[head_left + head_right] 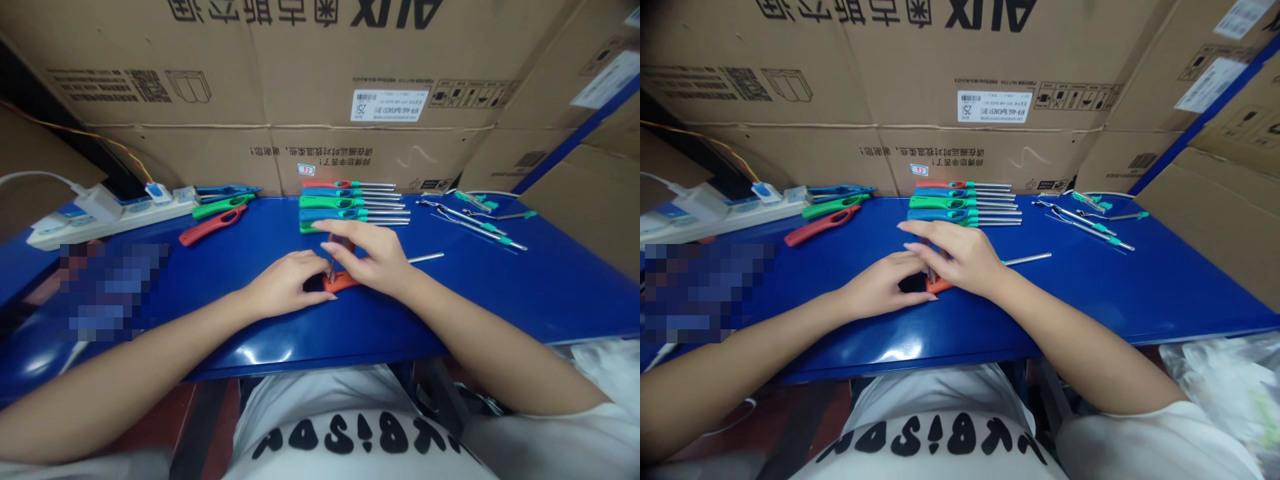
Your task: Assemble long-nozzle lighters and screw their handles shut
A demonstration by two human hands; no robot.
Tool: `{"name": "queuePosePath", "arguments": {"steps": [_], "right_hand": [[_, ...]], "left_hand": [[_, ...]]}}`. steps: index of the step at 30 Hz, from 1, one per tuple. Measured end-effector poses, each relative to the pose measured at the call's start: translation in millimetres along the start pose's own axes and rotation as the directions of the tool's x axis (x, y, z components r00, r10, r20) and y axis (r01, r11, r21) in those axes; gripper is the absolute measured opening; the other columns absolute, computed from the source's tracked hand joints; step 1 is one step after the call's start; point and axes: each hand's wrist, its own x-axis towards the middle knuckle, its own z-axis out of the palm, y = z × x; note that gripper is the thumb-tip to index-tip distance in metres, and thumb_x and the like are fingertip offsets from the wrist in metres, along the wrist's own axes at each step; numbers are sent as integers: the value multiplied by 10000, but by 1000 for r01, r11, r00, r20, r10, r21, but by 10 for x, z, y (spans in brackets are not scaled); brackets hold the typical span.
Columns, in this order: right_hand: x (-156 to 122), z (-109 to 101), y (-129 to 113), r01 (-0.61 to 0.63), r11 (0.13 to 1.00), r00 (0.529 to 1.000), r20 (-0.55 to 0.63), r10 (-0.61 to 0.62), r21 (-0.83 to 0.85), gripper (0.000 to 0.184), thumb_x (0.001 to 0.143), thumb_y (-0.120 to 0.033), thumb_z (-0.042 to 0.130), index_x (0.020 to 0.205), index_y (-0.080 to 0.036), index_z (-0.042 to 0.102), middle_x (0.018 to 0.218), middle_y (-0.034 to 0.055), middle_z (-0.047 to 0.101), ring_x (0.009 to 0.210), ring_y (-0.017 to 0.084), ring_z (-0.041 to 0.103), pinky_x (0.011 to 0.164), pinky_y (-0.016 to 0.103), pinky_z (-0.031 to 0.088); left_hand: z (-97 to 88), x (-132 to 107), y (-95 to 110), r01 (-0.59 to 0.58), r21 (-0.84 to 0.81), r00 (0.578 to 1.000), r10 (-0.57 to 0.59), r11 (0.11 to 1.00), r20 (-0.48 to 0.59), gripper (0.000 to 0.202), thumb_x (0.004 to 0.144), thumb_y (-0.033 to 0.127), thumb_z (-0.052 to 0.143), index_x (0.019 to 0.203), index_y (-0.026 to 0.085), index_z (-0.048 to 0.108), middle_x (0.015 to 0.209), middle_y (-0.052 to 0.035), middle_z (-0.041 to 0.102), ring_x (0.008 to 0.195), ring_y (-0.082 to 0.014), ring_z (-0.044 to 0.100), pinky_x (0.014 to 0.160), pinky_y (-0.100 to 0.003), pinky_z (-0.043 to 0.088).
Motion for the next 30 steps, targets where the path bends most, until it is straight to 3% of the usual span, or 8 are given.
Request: {"name": "queuePosePath", "arguments": {"steps": [4,8,10,13,16,22,27,30], "right_hand": [[11,20,-23,-122,970,990,95,103,212,381,1063,-236,425,1419,-214,556,1151,35,749,667,67,688,697,212,593],[3,12,22,-40,999,997,-64,39,-9,219,964,-350,657,1116,-203,715,1010,35,781,612,93,661,674,232,582],[0,-5,32,19,995,998,-64,-25,-98,208,959,-366,664,1072,-201,723,940,40,786,689,128,702,720,249,586],[3,-18,4,5,1000,999,47,-5,5,328,1051,-287,463,1318,-197,632,1105,65,771,917,151,739,857,279,589],[4,-6,-21,-83,983,989,131,62,161,429,1071,-230,371,1482,-207,491,1195,51,741,851,106,733,834,259,595],[4,-5,6,27,996,998,-49,-31,-81,200,966,-338,662,1079,-180,707,926,31,772,698,119,700,729,232,571],[27,-9,-36,-68,991,994,96,57,112,379,1068,-229,383,1406,-201,553,1181,64,750,813,116,727,835,272,592],[20,1,-27,-123,983,989,93,111,133,326,1046,-284,484,1338,-206,607,1127,44,758,651,84,683,719,234,594]], "left_hand": [[-2,5,3,7,-22,1000,-7,1000,16,242,908,390,730,977,167,670,986,-67,710,964,-246,657,886,-375,499],[1,-2,-1,-8,-14,1000,8,1000,-5,260,897,401,742,993,173,663,984,-57,714,964,-244,657,872,-366,497],[4,-4,-5,-11,-6,1000,11,1000,-14,271,893,409,746,1005,176,664,981,-55,719,956,-245,658,867,-365,498],[8,-2,-9,3,-3,1000,-3,1000,6,269,905,421,728,993,174,669,985,-64,717,952,-245,658,863,-366,505],[11,-2,-11,-2,-9,1000,2,1000,5,252,908,408,727,970,172,667,990,-64,718,966,-242,661,897,-372,502],[5,-8,-10,2,-20,1000,-2,1000,-6,266,897,395,740,1045,184,675,1020,-62,720,991,-243,659,896,-365,505],[3,0,-8,17,-9,1000,-17,1000,10,263,901,426,727,975,181,664,973,-58,709,940,-239,654,874,-373,513],[7,-3,-13,8,-15,1000,-8,1000,2,245,900,407,730,974,183,665,992,-59,713,966,-242,655,898,-379,511]]}}
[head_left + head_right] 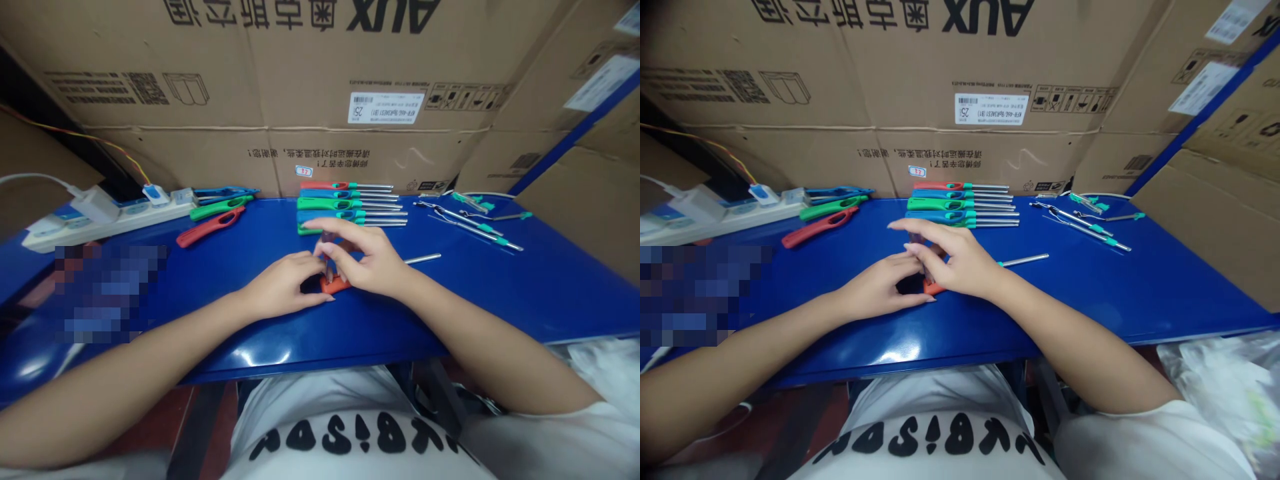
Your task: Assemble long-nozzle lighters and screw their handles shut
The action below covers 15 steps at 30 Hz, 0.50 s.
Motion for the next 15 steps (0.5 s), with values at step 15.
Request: {"name": "queuePosePath", "arguments": {"steps": [15], "right_hand": [[-5,2,3,58,985,995,-76,-71,-160,233,991,-328,615,1168,-203,702,1076,48,778,769,129,723,803,257,585]], "left_hand": [[2,-3,-1,2,-1,1000,-2,1000,-10,259,897,415,734,993,186,662,1003,-58,714,973,-241,660,872,-364,516]]}}
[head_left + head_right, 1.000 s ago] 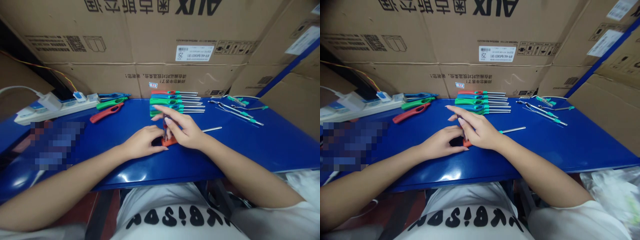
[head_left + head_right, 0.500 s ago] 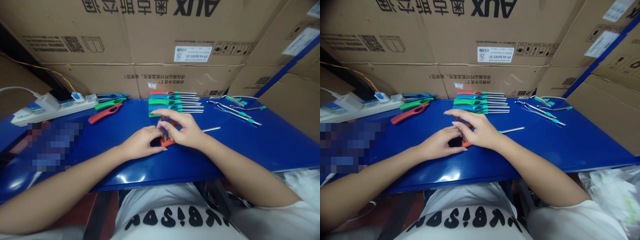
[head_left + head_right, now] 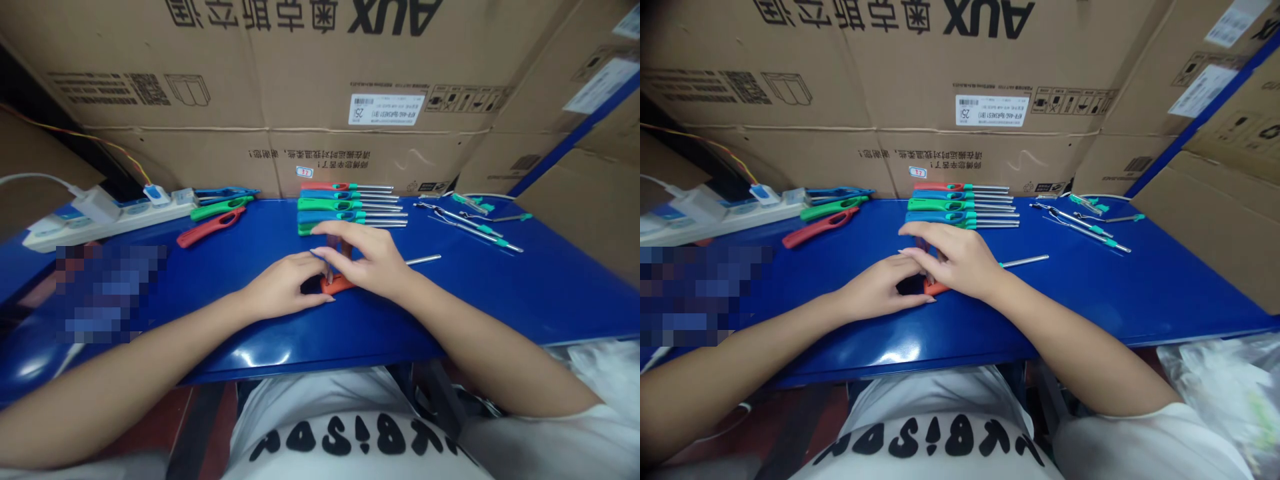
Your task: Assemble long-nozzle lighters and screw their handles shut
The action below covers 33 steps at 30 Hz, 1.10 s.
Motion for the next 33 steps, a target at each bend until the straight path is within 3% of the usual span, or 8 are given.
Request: {"name": "queuePosePath", "arguments": {"steps": [4,8,14,20,23,27,30,33], "right_hand": [[-3,9,-25,14,1000,1000,1,-14,5,258,1019,-333,562,1192,-195,695,1092,63,777,845,145,739,796,258,588],[9,40,-49,-164,954,986,30,162,250,367,1071,-255,396,1361,-198,612,1111,40,769,531,55,636,604,211,567],[0,4,3,-6,999,985,-171,-3,-53,186,940,-361,695,926,-185,753,885,33,789,620,112,669,672,238,563],[-10,42,-70,-34,993,999,9,33,109,366,1069,-240,394,1368,-194,599,1188,73,752,1053,158,722,935,306,578],[-12,65,-74,-77,983,997,-12,80,169,286,1046,-270,476,1255,-203,658,1106,51,763,853,129,726,818,271,598],[-19,47,-38,3,1000,994,-109,-5,-16,161,962,-353,661,1000,-208,719,900,28,763,664,122,670,696,257,574],[-11,30,-35,32,999,997,-73,-34,-24,203,1008,-344,583,1086,-203,707,976,58,767,847,161,722,774,276,579],[9,24,-51,-20,990,1000,-7,21,138,311,1064,-248,416,1265,-192,647,1144,75,749,899,142,725,818,281,584]], "left_hand": [[-7,4,9,-12,8,1000,12,1000,-3,254,899,403,733,1009,183,667,998,-61,715,963,-242,656,865,-366,509],[-22,11,30,13,5,1000,-13,1000,14,253,899,423,729,966,188,664,949,-49,708,915,-227,653,840,-354,508],[-27,15,29,-5,-33,1000,6,999,23,250,916,422,711,1009,196,660,1048,-57,728,1015,-237,657,925,-374,497],[-17,12,15,16,15,1000,-16,1000,17,258,905,432,715,962,183,675,942,-58,705,912,-233,651,834,-361,515],[-8,4,6,9,8,1000,-10,1000,14,255,906,425,712,996,188,683,1003,-68,714,969,-243,659,873,-373,521],[-1,-2,-2,-4,1,1000,4,1000,-10,260,898,410,731,1039,198,677,1023,-56,728,974,-238,665,886,-366,519],[-4,2,-1,-16,9,1000,16,1000,-10,260,899,414,730,1027,194,674,1002,-53,724,964,-237,661,871,-359,515],[-10,6,5,4,22,1000,-4,1000,12,260,905,432,717,973,186,671,966,-56,709,927,-233,655,838,-353,514]]}}
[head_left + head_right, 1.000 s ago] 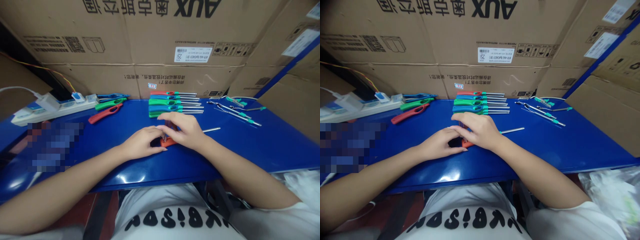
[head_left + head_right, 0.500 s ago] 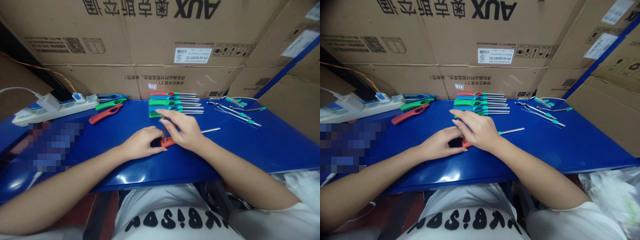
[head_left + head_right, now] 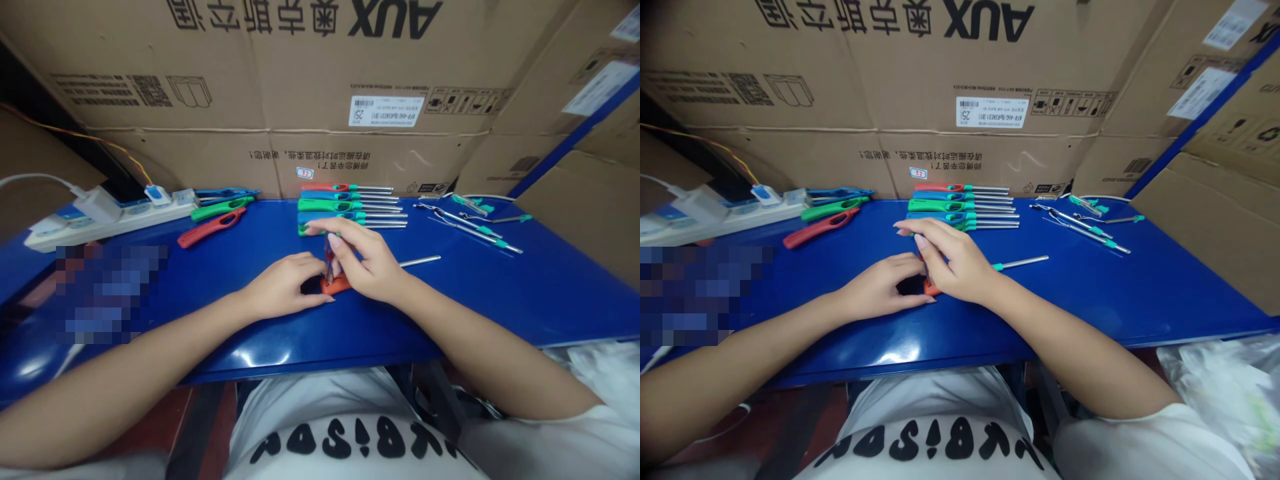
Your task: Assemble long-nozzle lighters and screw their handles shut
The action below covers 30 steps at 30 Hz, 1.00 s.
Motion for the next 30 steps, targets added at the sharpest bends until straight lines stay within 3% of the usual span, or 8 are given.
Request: {"name": "queuePosePath", "arguments": {"steps": [3,7,11,13,20,25,27,30], "right_hand": [[12,-8,5,13,1000,1000,-14,-13,26,246,1039,-248,499,1189,-198,688,1035,41,767,761,115,703,777,258,576],[-1,-19,33,76,981,993,-75,-91,-179,173,973,-361,644,970,-207,722,860,28,743,682,133,662,689,265,549],[-6,-10,21,38,997,999,38,-35,-66,303,1068,-290,421,1262,-199,636,1115,74,738,1002,163,709,864,296,575],[-2,-8,16,9,999,995,99,-13,37,363,1079,-220,354,1377,-200,560,1177,62,731,1045,138,708,908,285,573],[-16,-29,87,160,974,987,7,-161,-162,136,986,-265,626,1069,-176,688,955,41,770,849,140,734,776,235,581],[-8,-37,50,152,988,981,126,-147,-34,365,1050,-163,382,1360,-198,571,1300,82,704,1178,159,680,983,303,566],[-8,-37,36,145,989,981,130,-144,-3,365,1045,-153,388,1358,-206,570,1250,66,721,1105,140,704,957,285,574],[-21,-40,54,186,978,981,77,-179,-95,217,1017,-207,529,1201,-200,645,1051,44,761,903,131,732,827,245,591]], "left_hand": [[-1,-1,0,14,-2,1000,-14,1000,4,269,905,440,716,980,185,673,994,-65,711,963,-242,658,857,-361,514],[3,-1,0,-10,-18,1000,9,1000,-10,278,901,430,726,1035,192,673,1015,-58,725,977,-244,662,874,-366,512],[3,2,1,-2,1,1000,2,1000,-4,251,902,419,724,984,186,676,975,-58,717,935,-241,658,853,-365,518],[5,1,-3,-8,6,1000,8,1000,-3,251,900,416,726,978,183,679,988,-65,716,959,-249,658,872,-373,518],[15,-9,-13,-15,2,1000,15,1000,-17,265,895,397,742,1041,184,680,1008,-54,728,964,-238,673,872,-358,521],[13,-7,-12,3,2,1000,-3,1000,-1,258,903,412,725,1007,181,682,1042,-72,720,1008,-256,667,903,-378,527],[16,-9,-14,4,0,1000,-5,1000,-4,245,903,402,724,996,180,682,1034,-71,719,1012,-255,666,910,-379,530],[24,-16,-20,13,11,1000,-13,1000,-16,252,893,393,739,1029,187,689,1017,-62,713,985,-241,665,898,-372,536]]}}
